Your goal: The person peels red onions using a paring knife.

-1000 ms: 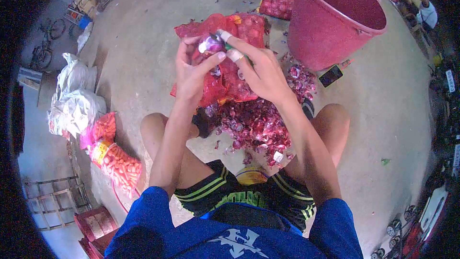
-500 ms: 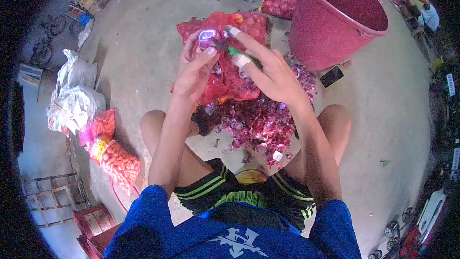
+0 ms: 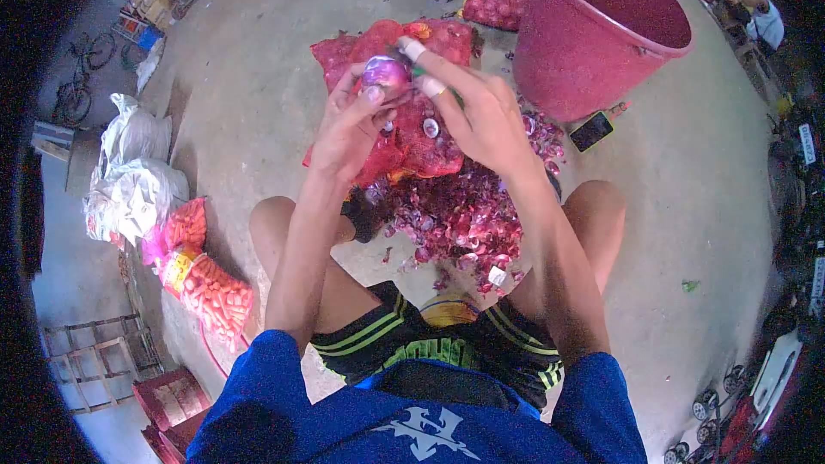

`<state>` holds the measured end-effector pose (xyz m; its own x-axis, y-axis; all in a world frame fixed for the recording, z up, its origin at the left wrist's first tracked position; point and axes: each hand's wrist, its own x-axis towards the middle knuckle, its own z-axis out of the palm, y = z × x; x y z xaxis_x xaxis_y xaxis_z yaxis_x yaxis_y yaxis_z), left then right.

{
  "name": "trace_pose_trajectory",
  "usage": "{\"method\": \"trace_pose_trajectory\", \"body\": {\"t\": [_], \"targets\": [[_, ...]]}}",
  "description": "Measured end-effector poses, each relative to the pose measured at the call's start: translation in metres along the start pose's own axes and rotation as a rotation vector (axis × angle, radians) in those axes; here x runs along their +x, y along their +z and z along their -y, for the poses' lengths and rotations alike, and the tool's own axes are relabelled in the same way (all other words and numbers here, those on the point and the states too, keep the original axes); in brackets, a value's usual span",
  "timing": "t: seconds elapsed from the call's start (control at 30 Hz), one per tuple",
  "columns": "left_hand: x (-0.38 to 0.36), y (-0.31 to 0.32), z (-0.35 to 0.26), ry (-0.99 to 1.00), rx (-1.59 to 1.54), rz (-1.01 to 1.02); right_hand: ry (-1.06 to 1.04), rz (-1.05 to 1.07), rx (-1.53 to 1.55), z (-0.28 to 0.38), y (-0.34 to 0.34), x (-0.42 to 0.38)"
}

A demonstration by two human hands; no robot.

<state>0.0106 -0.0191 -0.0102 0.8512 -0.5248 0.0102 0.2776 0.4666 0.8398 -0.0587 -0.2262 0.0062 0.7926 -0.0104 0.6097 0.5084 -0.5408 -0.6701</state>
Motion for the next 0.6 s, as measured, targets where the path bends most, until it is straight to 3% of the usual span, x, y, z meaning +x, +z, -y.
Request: {"method": "trace_pose_trajectory", "body": {"t": [0.1, 0.23, 0.4, 0.6], "targets": [[0.002, 0.0, 0.003, 0.048, -0.074, 0.076, 0.182, 0.052, 0.006, 0.006, -0.005, 0.001], [0.001, 0.007, 0.004, 0.139, -0.193, 0.154, 0.166, -0.024, 0.096, -0.009, 0.009, -0.002], [0.008, -0.008, 0.011, 0.095, -0.291, 0.125, 0.523, 0.167, 0.429, -0.017, -0.004, -0.004], [0.006, -0.001, 0.004, 0.105, -0.111, 0.078, 0.268, 0.254, 0.24, 0.015, -0.023, -0.002]]}}
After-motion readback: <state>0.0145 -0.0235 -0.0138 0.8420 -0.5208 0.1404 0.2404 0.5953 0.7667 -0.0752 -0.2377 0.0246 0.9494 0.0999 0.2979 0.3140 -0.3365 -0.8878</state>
